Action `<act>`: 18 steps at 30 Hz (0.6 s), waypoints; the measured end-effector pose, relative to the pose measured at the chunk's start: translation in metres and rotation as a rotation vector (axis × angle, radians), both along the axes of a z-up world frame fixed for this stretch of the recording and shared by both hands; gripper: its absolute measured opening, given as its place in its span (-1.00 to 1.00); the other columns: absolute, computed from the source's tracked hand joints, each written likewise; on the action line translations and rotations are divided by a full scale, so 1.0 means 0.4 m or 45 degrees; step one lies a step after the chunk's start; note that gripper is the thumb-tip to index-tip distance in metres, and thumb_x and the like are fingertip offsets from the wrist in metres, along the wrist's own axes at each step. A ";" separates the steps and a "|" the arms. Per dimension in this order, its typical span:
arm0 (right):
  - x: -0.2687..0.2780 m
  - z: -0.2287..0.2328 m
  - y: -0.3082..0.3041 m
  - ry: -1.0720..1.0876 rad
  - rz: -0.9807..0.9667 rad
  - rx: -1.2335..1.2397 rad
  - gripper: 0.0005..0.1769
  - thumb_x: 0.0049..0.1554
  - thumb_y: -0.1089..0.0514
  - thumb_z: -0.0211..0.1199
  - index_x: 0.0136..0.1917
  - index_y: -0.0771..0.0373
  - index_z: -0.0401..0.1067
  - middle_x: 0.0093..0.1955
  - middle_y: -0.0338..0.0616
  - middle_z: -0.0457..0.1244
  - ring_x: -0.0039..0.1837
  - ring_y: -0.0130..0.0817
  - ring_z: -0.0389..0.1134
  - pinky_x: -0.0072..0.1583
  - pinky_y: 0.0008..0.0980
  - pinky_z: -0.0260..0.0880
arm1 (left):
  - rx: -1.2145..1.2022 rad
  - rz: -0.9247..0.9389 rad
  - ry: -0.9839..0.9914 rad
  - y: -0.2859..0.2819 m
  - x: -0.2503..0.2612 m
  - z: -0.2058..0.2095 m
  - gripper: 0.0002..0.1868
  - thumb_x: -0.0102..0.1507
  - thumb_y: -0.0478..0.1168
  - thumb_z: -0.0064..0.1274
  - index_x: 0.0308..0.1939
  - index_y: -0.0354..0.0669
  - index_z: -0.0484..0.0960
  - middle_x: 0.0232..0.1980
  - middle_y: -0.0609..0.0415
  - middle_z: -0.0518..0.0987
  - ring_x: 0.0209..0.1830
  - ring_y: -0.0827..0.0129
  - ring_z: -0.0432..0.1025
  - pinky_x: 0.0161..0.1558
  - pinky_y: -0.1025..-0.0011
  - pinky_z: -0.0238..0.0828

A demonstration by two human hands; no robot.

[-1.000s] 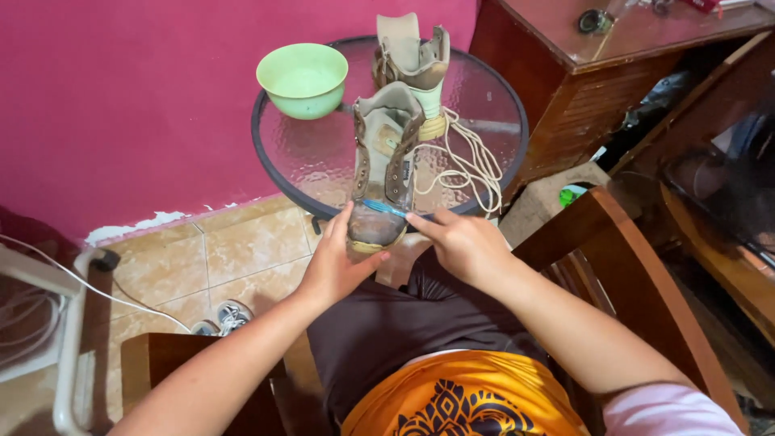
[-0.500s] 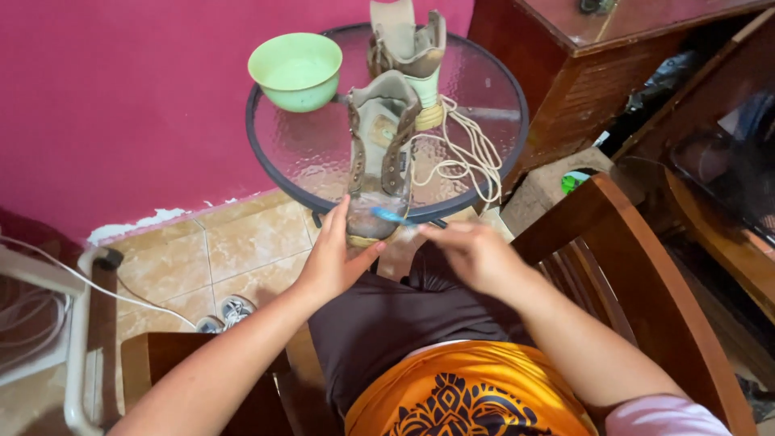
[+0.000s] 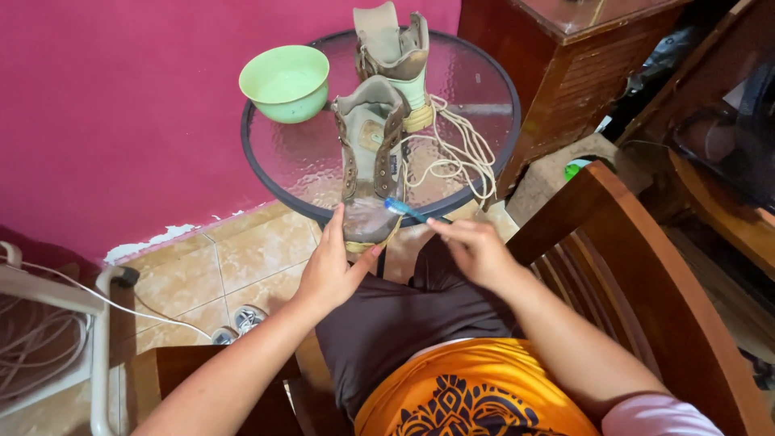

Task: A person uses a toothbrush and a bowl of cleaning solution to scrub dirt off a tan boot while sitting at a glass table.

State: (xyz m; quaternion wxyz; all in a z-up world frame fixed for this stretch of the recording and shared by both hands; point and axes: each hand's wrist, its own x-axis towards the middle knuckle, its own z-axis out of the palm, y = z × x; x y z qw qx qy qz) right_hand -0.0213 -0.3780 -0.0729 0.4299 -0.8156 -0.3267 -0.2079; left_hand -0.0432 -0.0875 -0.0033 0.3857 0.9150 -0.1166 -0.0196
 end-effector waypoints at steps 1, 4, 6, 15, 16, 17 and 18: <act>-0.014 -0.008 0.023 0.000 -0.003 0.002 -0.49 0.10 0.44 0.16 0.29 0.15 0.54 -0.25 -0.03 0.37 -0.20 -0.03 0.44 -0.10 -0.17 0.45 | 0.002 -0.003 0.000 -0.001 0.003 0.003 0.07 0.25 0.26 0.02 0.60 -0.21 -0.14 0.51 -0.34 0.12 0.43 -0.31 0.20 0.35 -0.14 0.23; -0.051 -0.065 0.070 -0.052 -0.081 -0.009 -0.59 0.16 0.36 0.17 0.23 0.12 0.58 -0.22 -0.12 0.39 -0.13 -0.10 0.47 -0.08 -0.26 0.48 | 0.018 0.014 0.004 -0.001 -0.001 0.002 0.05 0.25 0.27 0.02 0.59 -0.22 -0.10 0.51 -0.36 0.15 0.44 -0.29 0.19 0.36 -0.12 0.21; -0.028 -0.123 0.076 -0.080 -0.079 0.084 -0.52 0.17 0.38 0.12 0.31 0.11 0.54 -0.22 -0.25 0.36 -0.19 -0.26 0.45 -0.07 -0.41 0.48 | 0.020 0.039 0.023 0.001 0.008 0.008 0.10 0.21 0.32 0.06 0.59 -0.21 -0.08 0.50 -0.36 0.17 0.45 -0.25 0.20 0.38 -0.09 0.20; -0.093 -0.165 0.153 -0.097 -0.091 0.219 -0.54 0.17 0.37 0.17 0.33 0.24 0.49 -0.12 -0.03 0.40 -0.11 0.00 0.48 -0.06 -0.21 0.53 | -0.090 -0.034 -0.105 -0.001 0.009 0.009 -0.03 0.26 0.05 0.11 0.58 -0.24 -0.05 0.45 -0.53 0.19 0.42 -0.41 0.16 0.37 -0.18 0.17; -0.081 -0.169 0.142 -0.103 -0.093 0.218 -0.54 0.17 0.37 0.17 0.33 0.24 0.49 -0.12 -0.03 0.40 -0.11 0.00 0.48 -0.06 -0.21 0.53 | -0.091 -0.037 -0.111 0.003 0.018 -0.002 -0.03 0.26 0.05 0.11 0.58 -0.24 -0.05 0.45 -0.53 0.19 0.42 -0.41 0.16 0.37 -0.18 0.17; -0.072 -0.174 0.133 -0.070 -0.147 0.223 -0.57 0.19 0.35 0.18 0.33 0.32 0.46 -0.05 0.10 0.39 -0.03 0.09 0.47 -0.02 -0.12 0.53 | -0.089 -0.053 -0.116 0.008 0.023 -0.015 -0.07 0.27 0.06 0.09 0.58 -0.22 -0.01 0.44 -0.51 0.21 0.43 -0.39 0.17 0.37 -0.16 0.17; -0.063 -0.178 0.124 -0.038 -0.201 0.228 -0.58 0.20 0.33 0.18 0.34 0.40 0.43 0.02 0.22 0.39 0.05 0.18 0.46 0.02 -0.03 0.53 | -0.088 -0.070 -0.122 0.013 0.027 -0.027 -0.10 0.28 0.06 0.07 0.57 -0.19 0.03 0.43 -0.48 0.23 0.43 -0.37 0.18 0.37 -0.14 0.18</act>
